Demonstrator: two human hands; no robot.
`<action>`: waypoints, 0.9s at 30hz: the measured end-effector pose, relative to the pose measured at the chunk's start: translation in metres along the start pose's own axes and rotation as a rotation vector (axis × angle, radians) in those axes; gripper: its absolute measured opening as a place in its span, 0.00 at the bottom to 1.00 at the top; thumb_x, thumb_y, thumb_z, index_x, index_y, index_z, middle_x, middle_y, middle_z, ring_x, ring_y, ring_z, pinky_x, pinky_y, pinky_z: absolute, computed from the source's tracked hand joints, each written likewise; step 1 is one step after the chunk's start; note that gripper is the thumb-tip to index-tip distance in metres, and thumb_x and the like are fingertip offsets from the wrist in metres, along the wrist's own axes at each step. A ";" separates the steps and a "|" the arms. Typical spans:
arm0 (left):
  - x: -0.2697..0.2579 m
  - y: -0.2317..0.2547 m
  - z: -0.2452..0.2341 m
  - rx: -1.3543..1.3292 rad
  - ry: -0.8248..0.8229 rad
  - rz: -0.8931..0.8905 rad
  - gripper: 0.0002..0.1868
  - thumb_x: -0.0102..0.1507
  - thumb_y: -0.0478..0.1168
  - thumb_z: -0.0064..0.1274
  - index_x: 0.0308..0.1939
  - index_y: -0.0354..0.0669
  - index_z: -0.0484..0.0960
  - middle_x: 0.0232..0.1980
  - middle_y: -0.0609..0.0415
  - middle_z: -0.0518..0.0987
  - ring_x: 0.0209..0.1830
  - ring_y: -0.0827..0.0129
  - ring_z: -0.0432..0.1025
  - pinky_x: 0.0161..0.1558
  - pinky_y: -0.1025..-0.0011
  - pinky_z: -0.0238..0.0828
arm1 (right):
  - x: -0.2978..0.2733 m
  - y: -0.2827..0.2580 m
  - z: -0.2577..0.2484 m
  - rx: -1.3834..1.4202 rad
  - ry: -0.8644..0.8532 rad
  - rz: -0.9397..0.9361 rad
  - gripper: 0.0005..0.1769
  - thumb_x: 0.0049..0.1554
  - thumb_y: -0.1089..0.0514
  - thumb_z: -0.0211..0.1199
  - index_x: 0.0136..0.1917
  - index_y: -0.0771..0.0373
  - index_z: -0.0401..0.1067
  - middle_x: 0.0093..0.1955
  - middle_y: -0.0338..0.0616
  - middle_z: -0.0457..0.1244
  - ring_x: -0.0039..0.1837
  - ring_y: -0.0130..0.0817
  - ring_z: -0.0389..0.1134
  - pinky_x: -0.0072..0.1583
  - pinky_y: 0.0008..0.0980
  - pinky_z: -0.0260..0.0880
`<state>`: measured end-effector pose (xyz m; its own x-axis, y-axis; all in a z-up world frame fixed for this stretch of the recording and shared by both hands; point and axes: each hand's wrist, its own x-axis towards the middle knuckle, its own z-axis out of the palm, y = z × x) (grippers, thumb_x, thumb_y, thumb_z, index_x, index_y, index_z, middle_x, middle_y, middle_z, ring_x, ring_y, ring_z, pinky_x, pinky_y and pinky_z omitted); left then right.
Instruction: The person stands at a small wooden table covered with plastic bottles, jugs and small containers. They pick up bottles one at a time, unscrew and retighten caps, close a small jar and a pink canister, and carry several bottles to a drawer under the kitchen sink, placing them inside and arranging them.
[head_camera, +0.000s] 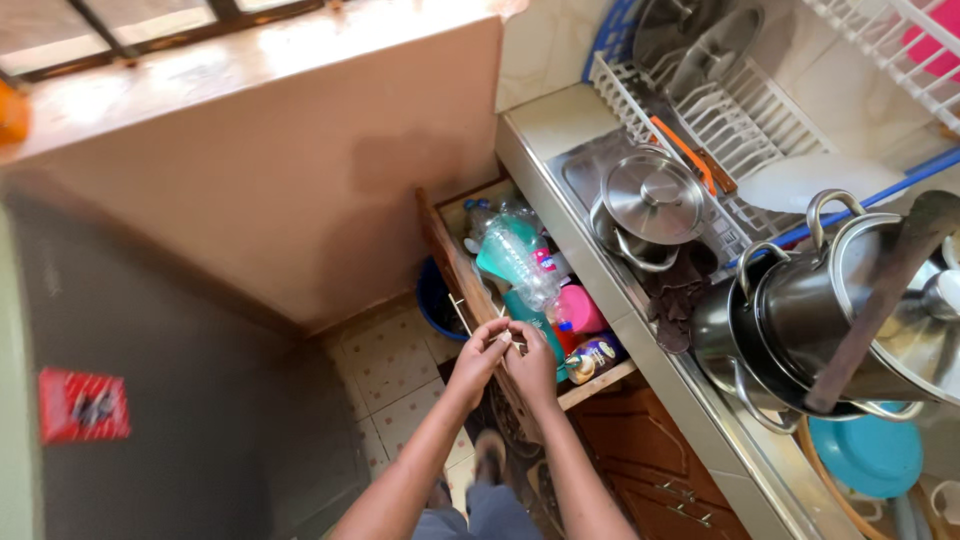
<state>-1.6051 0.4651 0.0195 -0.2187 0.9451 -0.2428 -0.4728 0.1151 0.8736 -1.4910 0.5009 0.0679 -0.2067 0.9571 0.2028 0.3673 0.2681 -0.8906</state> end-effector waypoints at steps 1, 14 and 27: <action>0.008 -0.002 -0.006 0.017 0.009 -0.050 0.24 0.66 0.43 0.54 0.66 0.43 0.74 0.58 0.59 0.78 0.54 0.76 0.71 0.51 0.77 0.67 | 0.007 0.006 0.003 -0.032 0.011 -0.037 0.14 0.54 0.62 0.65 0.55 0.65 0.75 0.53 0.52 0.70 0.54 0.42 0.73 0.55 0.36 0.73; 0.138 -0.038 -0.044 -0.088 0.169 -0.347 0.40 0.61 0.56 0.60 0.73 0.48 0.65 0.65 0.58 0.74 0.67 0.68 0.66 0.61 0.64 0.64 | 0.127 0.097 0.037 -0.770 -0.166 0.170 0.62 0.40 0.43 0.80 0.77 0.64 0.50 0.78 0.58 0.49 0.78 0.54 0.49 0.72 0.57 0.48; 0.192 0.023 -0.087 -0.107 0.125 -0.329 0.52 0.57 0.59 0.63 0.77 0.52 0.50 0.73 0.53 0.68 0.72 0.61 0.61 0.66 0.53 0.56 | 0.117 0.094 0.028 0.417 -0.059 0.468 0.53 0.41 0.58 0.78 0.76 0.61 0.58 0.67 0.50 0.63 0.67 0.37 0.66 0.66 0.36 0.67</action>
<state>-1.7323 0.6222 -0.0439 -0.1396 0.8174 -0.5588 -0.6201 0.3679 0.6929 -1.5062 0.6346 -0.0031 -0.1634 0.9521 -0.2586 0.0488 -0.2540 -0.9660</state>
